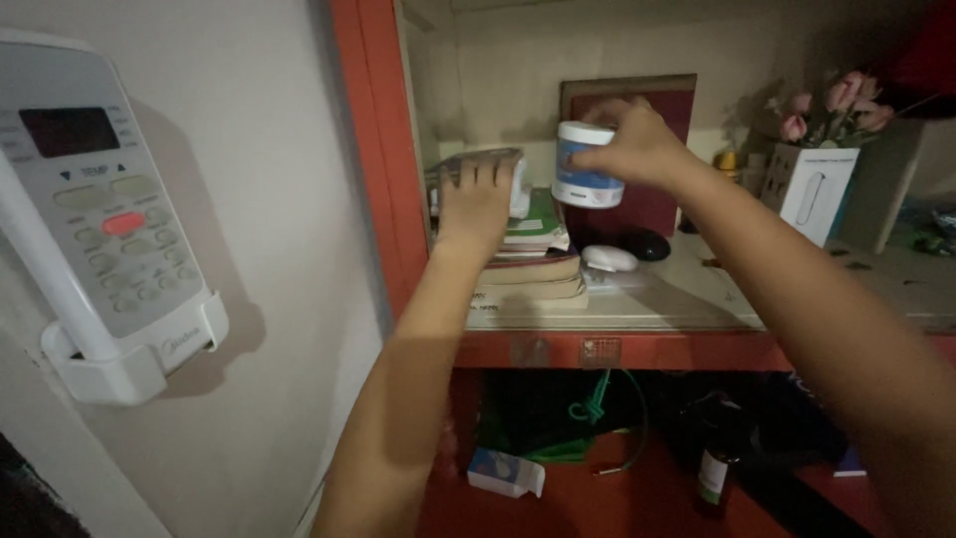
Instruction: The person is picking up notebooks and stationary items from the floor and putting them away into a drawer and onto a shelf.
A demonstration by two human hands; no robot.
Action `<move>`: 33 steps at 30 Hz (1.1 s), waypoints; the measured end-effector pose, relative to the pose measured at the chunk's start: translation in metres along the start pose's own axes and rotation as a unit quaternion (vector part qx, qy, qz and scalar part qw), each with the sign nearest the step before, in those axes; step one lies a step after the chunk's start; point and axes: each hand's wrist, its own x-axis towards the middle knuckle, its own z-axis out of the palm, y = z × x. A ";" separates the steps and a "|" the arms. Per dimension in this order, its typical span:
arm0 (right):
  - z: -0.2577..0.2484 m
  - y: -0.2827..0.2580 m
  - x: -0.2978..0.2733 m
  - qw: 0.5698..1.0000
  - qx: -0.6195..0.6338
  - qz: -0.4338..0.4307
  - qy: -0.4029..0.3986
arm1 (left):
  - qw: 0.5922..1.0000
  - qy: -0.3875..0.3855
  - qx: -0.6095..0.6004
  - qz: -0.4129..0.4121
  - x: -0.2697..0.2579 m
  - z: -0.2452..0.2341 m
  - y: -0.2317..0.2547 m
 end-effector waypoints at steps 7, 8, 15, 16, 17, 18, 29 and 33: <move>0.011 -0.013 -0.025 0.998 0.004 0.047 -0.028 | 0.992 -0.123 0.026 -0.032 0.018 0.019 -0.006; 0.012 -0.017 -0.029 0.997 0.020 0.065 -0.033 | 0.990 -0.141 0.011 -0.032 0.021 0.022 -0.009; 0.019 -0.001 -0.024 0.998 -0.006 0.055 -0.010 | 0.963 -0.239 -0.118 -0.048 -0.001 -0.041 0.009; 0.021 -0.001 -0.022 0.998 -0.005 0.059 -0.021 | 0.974 -0.203 -0.087 -0.041 -0.005 -0.025 0.007; 0.021 0.001 -0.020 0.997 -0.004 0.064 -0.030 | 0.984 -0.166 -0.057 -0.031 -0.008 -0.009 0.007; 0.027 -0.003 -0.022 0.997 -0.004 0.065 -0.030 | 0.984 -0.167 -0.057 -0.030 -0.010 -0.001 0.003; 0.063 0.006 -0.009 0.997 0.064 0.004 0.039 | 0.997 -0.047 -0.065 -0.008 -0.010 0.010 -0.006; 0.036 0.003 -0.028 0.997 0.064 0.020 0.030 | 0.994 -0.050 -0.092 0.009 -0.013 -0.009 0.007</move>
